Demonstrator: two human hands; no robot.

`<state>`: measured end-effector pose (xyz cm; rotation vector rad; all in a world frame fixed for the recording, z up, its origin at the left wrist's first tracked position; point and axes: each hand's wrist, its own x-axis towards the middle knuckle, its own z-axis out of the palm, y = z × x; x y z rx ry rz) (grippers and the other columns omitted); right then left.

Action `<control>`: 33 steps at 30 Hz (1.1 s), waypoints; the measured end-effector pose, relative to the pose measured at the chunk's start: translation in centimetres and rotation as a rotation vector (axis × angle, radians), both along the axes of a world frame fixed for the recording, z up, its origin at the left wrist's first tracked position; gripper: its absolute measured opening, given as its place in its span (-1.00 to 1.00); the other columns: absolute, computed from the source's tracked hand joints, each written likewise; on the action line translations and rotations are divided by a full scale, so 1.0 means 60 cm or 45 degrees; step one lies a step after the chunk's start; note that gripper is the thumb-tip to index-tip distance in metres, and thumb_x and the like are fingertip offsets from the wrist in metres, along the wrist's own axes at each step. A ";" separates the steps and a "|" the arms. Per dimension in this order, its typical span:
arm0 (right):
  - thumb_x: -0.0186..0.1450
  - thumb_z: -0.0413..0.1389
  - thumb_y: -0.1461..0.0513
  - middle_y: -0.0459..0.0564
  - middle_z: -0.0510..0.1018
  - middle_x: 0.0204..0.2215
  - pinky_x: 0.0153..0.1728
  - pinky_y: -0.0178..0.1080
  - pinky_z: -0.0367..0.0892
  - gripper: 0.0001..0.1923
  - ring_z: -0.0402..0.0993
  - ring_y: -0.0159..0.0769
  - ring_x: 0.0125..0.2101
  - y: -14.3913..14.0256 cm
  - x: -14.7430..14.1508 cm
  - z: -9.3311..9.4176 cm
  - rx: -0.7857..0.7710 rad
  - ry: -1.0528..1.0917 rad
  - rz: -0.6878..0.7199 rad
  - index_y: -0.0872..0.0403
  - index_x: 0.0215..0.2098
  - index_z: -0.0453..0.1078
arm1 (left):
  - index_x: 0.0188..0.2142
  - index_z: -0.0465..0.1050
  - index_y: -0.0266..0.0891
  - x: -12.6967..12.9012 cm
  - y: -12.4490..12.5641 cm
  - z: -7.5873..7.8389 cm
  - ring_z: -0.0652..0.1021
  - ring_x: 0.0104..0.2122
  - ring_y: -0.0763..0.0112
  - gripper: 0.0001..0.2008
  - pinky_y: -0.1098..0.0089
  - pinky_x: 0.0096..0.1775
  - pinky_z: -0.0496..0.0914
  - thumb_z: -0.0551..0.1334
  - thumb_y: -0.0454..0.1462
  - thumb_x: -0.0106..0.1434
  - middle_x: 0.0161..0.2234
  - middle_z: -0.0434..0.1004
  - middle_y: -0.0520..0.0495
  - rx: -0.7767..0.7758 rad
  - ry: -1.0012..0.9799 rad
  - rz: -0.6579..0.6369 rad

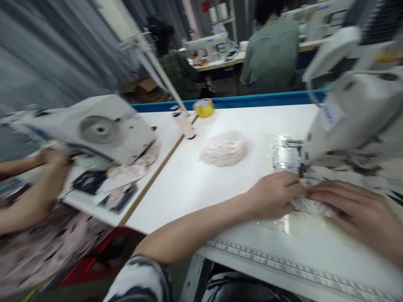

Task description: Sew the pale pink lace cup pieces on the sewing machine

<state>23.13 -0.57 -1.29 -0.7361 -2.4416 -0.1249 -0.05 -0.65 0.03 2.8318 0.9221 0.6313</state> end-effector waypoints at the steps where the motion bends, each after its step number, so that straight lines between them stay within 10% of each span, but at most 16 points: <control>1: 0.33 -0.02 0.31 -0.05 0.57 -0.16 -0.15 -0.20 0.40 -0.77 0.50 -0.25 -0.14 0.000 0.001 0.003 -0.024 -0.028 0.018 0.01 -0.12 0.41 | -0.14 0.42 -0.35 0.000 0.002 -0.004 0.45 -0.20 0.28 -0.71 0.30 -0.15 0.45 0.11 -0.41 0.13 -0.23 0.44 -0.16 -0.006 -0.081 0.004; 14: 0.10 -0.02 0.50 -0.08 0.59 -0.30 -0.36 -0.28 0.34 -0.61 0.49 -0.31 -0.33 0.008 -0.015 0.017 -0.148 0.076 -0.021 0.06 -0.22 0.45 | 0.10 0.30 -0.28 0.010 -0.005 0.018 0.48 -0.20 0.27 -0.54 0.27 -0.24 0.49 0.07 -0.45 0.18 -0.10 0.39 -0.18 -0.120 0.086 0.229; 23: 0.08 0.03 0.51 -0.12 0.60 -0.21 -0.28 -0.26 0.40 -0.63 0.51 -0.29 -0.23 0.010 -0.015 0.019 -0.149 0.110 -0.025 0.05 -0.25 0.49 | 0.00 0.40 -0.28 0.002 0.007 0.020 0.44 -0.27 0.29 -0.56 0.31 -0.36 0.44 0.04 -0.50 0.15 -0.17 0.42 -0.17 0.165 0.296 0.115; 33: 0.15 -0.07 0.50 -0.04 0.62 -0.24 -0.14 -0.20 0.45 -0.64 0.55 -0.29 -0.23 0.001 -0.019 0.024 0.069 -0.001 0.022 0.11 -0.29 0.49 | 0.07 0.37 -0.29 -0.004 -0.017 0.015 0.33 0.14 0.16 -0.54 0.20 -0.04 0.26 0.10 -0.44 0.16 0.09 0.42 -0.16 0.335 0.343 0.138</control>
